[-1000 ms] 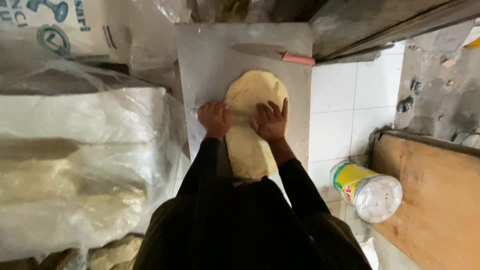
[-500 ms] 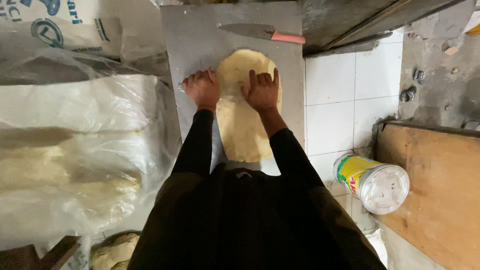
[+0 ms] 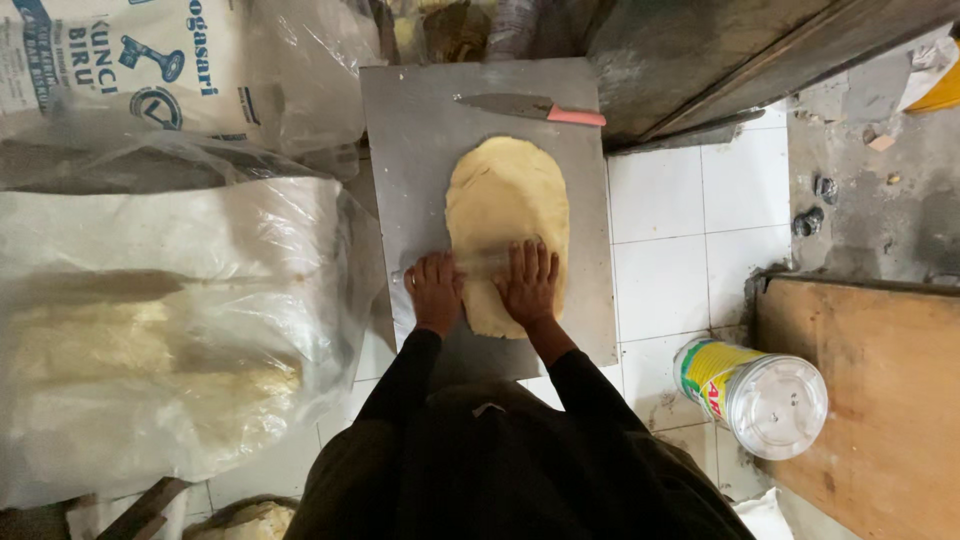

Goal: The person kneads a piece of dough by hand on a metal surface and then uses a rolling pin to flatten it.

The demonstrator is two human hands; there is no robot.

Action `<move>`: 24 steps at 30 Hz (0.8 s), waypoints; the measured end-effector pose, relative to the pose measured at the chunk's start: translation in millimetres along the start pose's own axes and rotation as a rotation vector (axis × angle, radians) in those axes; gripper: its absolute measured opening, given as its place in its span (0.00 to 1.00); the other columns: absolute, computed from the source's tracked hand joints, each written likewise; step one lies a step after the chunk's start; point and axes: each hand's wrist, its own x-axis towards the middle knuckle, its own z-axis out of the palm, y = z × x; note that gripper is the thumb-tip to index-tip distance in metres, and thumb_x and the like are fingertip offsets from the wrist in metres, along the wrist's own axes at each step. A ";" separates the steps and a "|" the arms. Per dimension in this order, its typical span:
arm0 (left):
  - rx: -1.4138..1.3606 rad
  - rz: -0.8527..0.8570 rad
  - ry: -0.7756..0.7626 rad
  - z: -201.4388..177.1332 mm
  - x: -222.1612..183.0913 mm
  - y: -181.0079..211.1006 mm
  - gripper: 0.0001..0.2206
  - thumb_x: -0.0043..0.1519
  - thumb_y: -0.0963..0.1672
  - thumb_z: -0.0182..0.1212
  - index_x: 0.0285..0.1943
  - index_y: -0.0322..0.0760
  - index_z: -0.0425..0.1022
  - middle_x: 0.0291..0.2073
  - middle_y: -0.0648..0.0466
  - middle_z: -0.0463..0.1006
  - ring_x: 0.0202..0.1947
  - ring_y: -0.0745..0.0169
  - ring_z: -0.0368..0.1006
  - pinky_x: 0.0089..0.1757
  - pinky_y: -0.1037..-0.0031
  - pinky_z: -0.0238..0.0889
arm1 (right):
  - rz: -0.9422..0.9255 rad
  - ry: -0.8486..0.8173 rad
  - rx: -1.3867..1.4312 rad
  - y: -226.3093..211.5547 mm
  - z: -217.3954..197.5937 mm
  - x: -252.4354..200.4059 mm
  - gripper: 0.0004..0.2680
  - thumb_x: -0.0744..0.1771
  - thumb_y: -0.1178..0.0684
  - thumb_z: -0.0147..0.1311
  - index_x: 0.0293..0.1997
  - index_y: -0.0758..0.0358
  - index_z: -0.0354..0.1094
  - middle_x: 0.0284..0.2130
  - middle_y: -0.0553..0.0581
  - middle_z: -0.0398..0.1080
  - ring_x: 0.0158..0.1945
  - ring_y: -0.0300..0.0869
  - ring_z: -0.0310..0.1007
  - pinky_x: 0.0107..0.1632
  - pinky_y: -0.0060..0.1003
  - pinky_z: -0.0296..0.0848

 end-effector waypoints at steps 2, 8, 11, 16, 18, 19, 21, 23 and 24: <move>-0.025 -0.063 0.091 16.9 28.1 -2.4 0.14 0.64 0.48 0.62 0.56 0.43 0.74 0.55 0.54 0.73 0.58 0.50 0.65 0.58 0.53 0.52 | 0.029 -0.055 0.098 5.3 6.0 34.1 0.29 0.68 0.36 0.54 0.73 0.65 0.56 0.66 0.69 0.60 0.72 0.64 0.53 0.71 0.67 0.47; -0.042 -0.102 0.265 45.4 99.7 -23.1 0.06 0.65 0.47 0.59 0.43 0.44 0.77 0.46 0.57 0.78 0.48 0.55 0.70 0.51 0.59 0.55 | -0.030 -0.073 0.126 10.9 13.9 141.4 0.18 0.65 0.39 0.57 0.55 0.58 0.71 0.49 0.56 0.73 0.57 0.52 0.69 0.66 0.58 0.58; -0.048 -0.092 0.255 44.7 124.7 -33.4 0.06 0.64 0.46 0.58 0.39 0.44 0.77 0.41 0.57 0.77 0.43 0.54 0.70 0.48 0.59 0.57 | -0.141 0.036 0.209 11.9 8.1 173.9 0.15 0.63 0.40 0.59 0.45 0.58 0.74 0.41 0.55 0.74 0.46 0.51 0.72 0.55 0.53 0.65; 0.009 -0.184 0.213 41.6 160.5 -31.1 0.08 0.63 0.46 0.57 0.33 0.42 0.78 0.31 0.55 0.75 0.35 0.51 0.71 0.39 0.57 0.59 | -0.222 -0.002 0.223 19.8 1.5 209.8 0.14 0.63 0.39 0.62 0.38 0.59 0.71 0.35 0.56 0.71 0.39 0.52 0.71 0.45 0.50 0.69; 0.023 -0.224 0.212 41.0 176.5 -29.8 0.11 0.65 0.46 0.56 0.30 0.41 0.77 0.29 0.54 0.75 0.31 0.50 0.72 0.35 0.57 0.60 | -0.229 -0.032 0.259 23.1 4.4 222.8 0.15 0.63 0.39 0.63 0.35 0.60 0.69 0.32 0.58 0.69 0.37 0.54 0.69 0.43 0.51 0.70; 0.040 -0.250 0.197 41.7 186.5 -29.6 0.12 0.65 0.46 0.56 0.28 0.41 0.76 0.27 0.54 0.75 0.29 0.50 0.72 0.33 0.57 0.61 | -0.233 -0.049 0.253 25.5 6.8 229.7 0.15 0.63 0.39 0.63 0.35 0.60 0.69 0.32 0.58 0.69 0.37 0.55 0.69 0.44 0.51 0.70; 0.070 -0.301 0.174 46.8 207.3 -31.5 0.15 0.66 0.47 0.56 0.25 0.42 0.75 0.24 0.54 0.74 0.25 0.48 0.72 0.30 0.56 0.61 | -0.246 -0.077 0.238 31.3 15.2 243.2 0.14 0.63 0.40 0.64 0.35 0.61 0.68 0.31 0.60 0.68 0.37 0.56 0.69 0.45 0.52 0.71; 0.126 -0.334 0.212 54.2 226.9 -34.8 0.17 0.66 0.47 0.56 0.23 0.41 0.74 0.23 0.52 0.75 0.24 0.48 0.73 0.28 0.57 0.63 | -0.248 -0.090 0.215 36.2 26.5 255.2 0.14 0.62 0.41 0.63 0.36 0.62 0.69 0.32 0.61 0.69 0.37 0.57 0.69 0.44 0.52 0.70; 0.153 -0.351 0.229 57.0 233.8 -35.2 0.18 0.66 0.48 0.56 0.22 0.41 0.74 0.23 0.51 0.75 0.23 0.48 0.73 0.28 0.57 0.64 | -0.248 -0.099 0.203 38.5 31.0 259.0 0.14 0.62 0.41 0.63 0.37 0.62 0.69 0.32 0.61 0.70 0.37 0.57 0.69 0.44 0.52 0.70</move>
